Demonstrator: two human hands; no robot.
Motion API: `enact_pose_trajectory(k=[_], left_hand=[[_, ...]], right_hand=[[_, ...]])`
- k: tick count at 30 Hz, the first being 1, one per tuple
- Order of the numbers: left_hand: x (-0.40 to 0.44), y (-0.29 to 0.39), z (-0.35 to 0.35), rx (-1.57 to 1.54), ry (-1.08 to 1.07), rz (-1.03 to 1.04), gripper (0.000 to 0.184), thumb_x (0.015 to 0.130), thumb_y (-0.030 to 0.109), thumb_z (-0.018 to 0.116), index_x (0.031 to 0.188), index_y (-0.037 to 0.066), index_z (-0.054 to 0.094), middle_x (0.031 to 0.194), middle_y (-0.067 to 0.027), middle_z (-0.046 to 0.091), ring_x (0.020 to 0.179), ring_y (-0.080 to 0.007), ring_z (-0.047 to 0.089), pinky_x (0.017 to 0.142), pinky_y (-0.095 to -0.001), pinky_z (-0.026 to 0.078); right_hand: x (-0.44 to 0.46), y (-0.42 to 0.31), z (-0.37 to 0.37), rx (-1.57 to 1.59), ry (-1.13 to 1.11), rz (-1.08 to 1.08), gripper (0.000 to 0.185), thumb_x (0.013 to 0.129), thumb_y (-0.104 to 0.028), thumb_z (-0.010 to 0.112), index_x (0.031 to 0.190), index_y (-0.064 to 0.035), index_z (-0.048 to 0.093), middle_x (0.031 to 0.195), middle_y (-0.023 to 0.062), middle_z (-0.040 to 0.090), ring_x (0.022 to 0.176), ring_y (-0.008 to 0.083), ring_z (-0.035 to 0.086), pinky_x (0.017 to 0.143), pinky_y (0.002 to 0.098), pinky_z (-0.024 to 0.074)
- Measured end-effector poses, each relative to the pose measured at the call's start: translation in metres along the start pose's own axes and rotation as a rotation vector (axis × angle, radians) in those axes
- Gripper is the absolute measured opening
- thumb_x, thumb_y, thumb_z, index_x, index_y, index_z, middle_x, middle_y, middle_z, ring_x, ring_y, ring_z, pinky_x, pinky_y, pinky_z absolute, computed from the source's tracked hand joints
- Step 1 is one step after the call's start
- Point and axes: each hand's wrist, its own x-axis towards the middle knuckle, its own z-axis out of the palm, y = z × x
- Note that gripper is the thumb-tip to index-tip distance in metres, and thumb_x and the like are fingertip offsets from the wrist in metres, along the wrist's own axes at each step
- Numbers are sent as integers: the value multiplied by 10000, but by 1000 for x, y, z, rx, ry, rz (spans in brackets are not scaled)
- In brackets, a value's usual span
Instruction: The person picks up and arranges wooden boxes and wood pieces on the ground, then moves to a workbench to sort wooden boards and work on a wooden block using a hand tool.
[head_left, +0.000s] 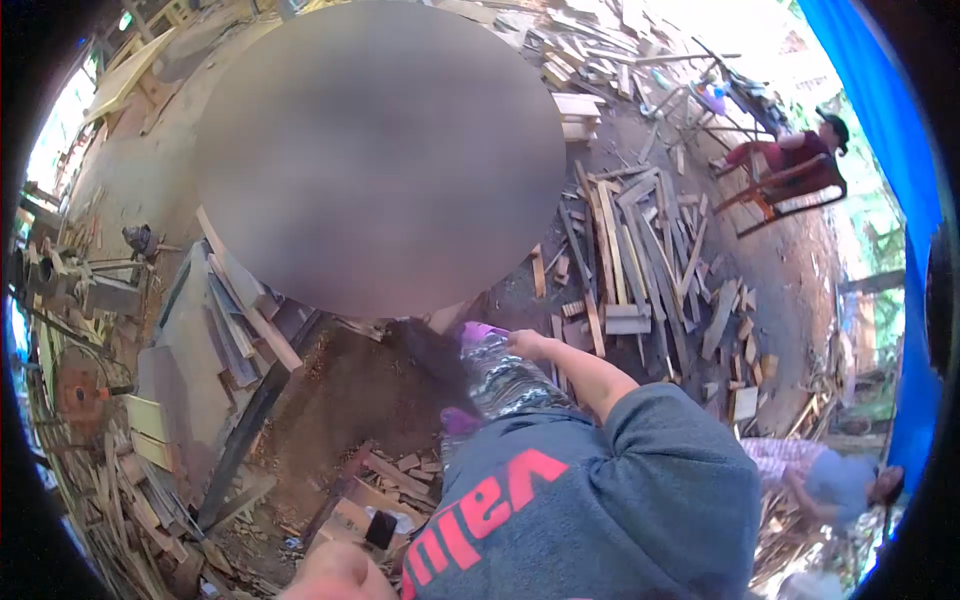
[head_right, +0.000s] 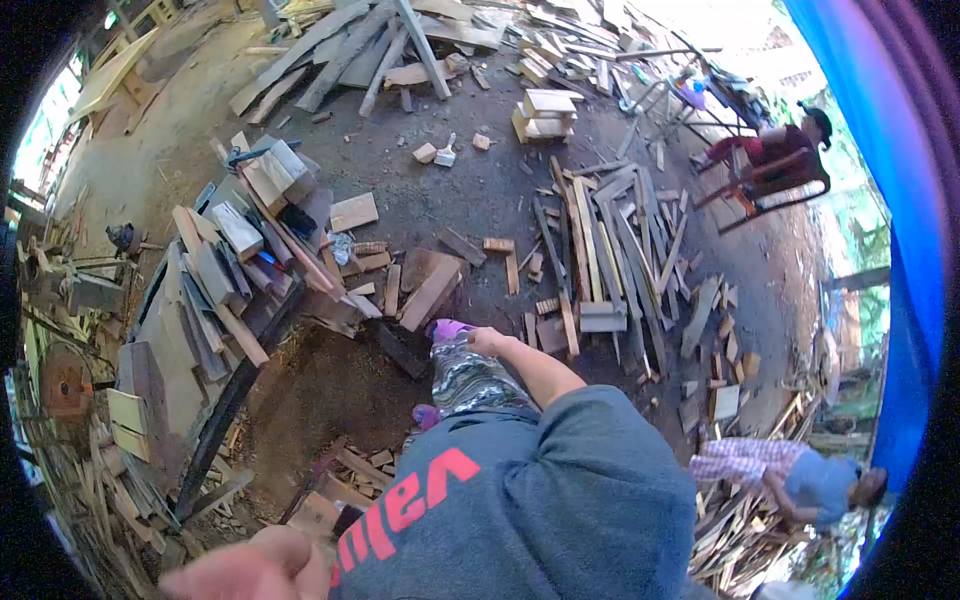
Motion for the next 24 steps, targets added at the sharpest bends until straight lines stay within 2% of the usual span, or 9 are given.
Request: enact_pose_trajectory(k=[3, 5, 7, 9, 15, 17, 20, 23, 24], left_hand=[[-38, 6, 1, -123, 425, -303, 512, 847, 533, 534, 1151, 120, 519, 1079, -130, 501, 796, -272, 538, 648, -363, 432], [-43, 11, -23, -323, -302, -593, 579, 837, 574, 525, 1208, 131, 475, 1083, -134, 481, 786, -247, 533, 633, -330, 442], [-70, 13, -25, -383, -435, -767, 678, 764, 613, 609, 1170, 89, 463, 1055, -151, 465, 786, -232, 533, 660, -309, 470], [-78, 28, -15, -501, -463, -976, 558, 730, 429, 729, 1080, 51, 517, 993, -143, 497, 795, -241, 551, 687, -339, 470], [-77, 52, 21, -869, -940, -906, 416, 738, 239, 745, 1040, 4, 583, 1011, -151, 552, 880, -271, 566, 761, -358, 460], [-77, 57, 39, -1163, -1202, -928, 389, 756, 184, 726, 1082, 26, 583, 1033, -140, 560, 922, -288, 562, 781, -360, 455], [-73, 68, 68, -1260, -1425, -831, 387, 768, 194, 719, 1105, 61, 584, 1039, -131, 560, 941, -300, 553, 806, -363, 450], [-71, 74, 88, -1273, -1486, -776, 395, 761, 196, 731, 1108, 63, 598, 1054, -128, 556, 964, -285, 552, 839, -365, 445], [-71, 75, 92, -1280, -1492, -761, 407, 744, 174, 750, 1107, 52, 614, 1064, -128, 555, 977, -266, 556, 855, -353, 447]], right_hand=[[-35, 33, 53, -173, 53, -189, 355, 799, -311, 553, 1019, -47, 641, 1015, 202, 631, 982, 351, 592, 862, 421, 458], [-61, 55, 70, -168, 144, -175, 364, 772, -285, 562, 1038, -50, 637, 994, 214, 642, 945, 367, 613, 826, 419, 482], [-87, 78, 78, -145, 115, -54, 337, 777, -267, 553, 985, -23, 657, 984, 221, 642, 945, 371, 614, 816, 437, 485], [-108, 97, 77, -179, 79, 82, 320, 795, -283, 548, 879, -4, 680, 914, 207, 662, 888, 339, 642, 801, 433, 497], [-108, 154, 98, -52, 241, 345, 277, 773, -260, 551, 880, -41, 684, 819, 169, 676, 784, 292, 669, 755, 392, 524], [-107, 143, 93, 3, 289, 255, 278, 776, -259, 546, 882, -44, 685, 810, 169, 675, 782, 292, 668, 752, 392, 524], [-106, 125, 93, 50, 325, 120, 284, 781, -258, 548, 934, -57, 678, 849, 177, 674, 773, 297, 666, 749, 387, 520], [-104, 117, 85, 181, 386, 52, 306, 794, -283, 567, 971, -51, 662, 919, 174, 663, 836, 320, 650, 753, 383, 521], [-103, 117, 77, 250, 230, 88, 299, 820, -280, 554, 968, -40, 655, 915, 172, 662, 790, 297, 652, 685, 378, 526]])
